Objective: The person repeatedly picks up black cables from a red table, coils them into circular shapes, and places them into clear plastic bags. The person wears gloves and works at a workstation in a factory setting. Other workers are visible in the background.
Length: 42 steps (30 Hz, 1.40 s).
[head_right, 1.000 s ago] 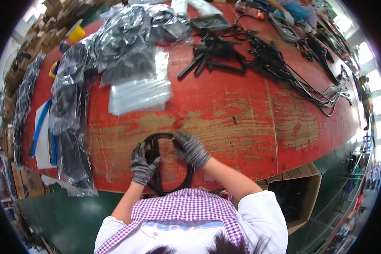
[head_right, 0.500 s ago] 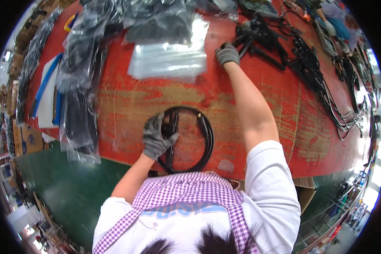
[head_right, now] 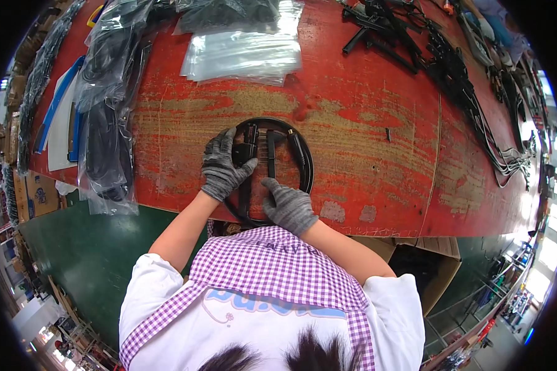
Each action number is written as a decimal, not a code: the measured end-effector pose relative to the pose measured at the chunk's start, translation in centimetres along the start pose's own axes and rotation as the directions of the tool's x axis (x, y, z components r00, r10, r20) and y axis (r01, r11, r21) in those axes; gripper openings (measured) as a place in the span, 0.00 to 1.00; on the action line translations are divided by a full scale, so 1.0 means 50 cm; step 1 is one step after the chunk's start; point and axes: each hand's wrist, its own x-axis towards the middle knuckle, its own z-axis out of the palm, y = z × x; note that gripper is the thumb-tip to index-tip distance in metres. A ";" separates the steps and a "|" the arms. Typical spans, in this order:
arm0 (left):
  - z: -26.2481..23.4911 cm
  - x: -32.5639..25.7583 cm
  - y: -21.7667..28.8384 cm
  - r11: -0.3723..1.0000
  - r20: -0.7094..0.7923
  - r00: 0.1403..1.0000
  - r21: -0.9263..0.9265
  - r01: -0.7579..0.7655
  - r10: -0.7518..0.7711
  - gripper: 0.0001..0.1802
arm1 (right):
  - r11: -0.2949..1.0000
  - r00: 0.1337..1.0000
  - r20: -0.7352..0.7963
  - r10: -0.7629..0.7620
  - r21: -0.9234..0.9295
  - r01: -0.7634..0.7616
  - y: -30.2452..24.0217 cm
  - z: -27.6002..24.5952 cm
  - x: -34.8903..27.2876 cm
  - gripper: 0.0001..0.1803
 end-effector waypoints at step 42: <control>0.023 0.219 -0.103 0.180 0.366 0.880 -0.884 0.430 -0.304 0.11 | 0.932 0.965 -0.122 -0.233 -0.310 0.186 0.027 -0.196 0.665 0.21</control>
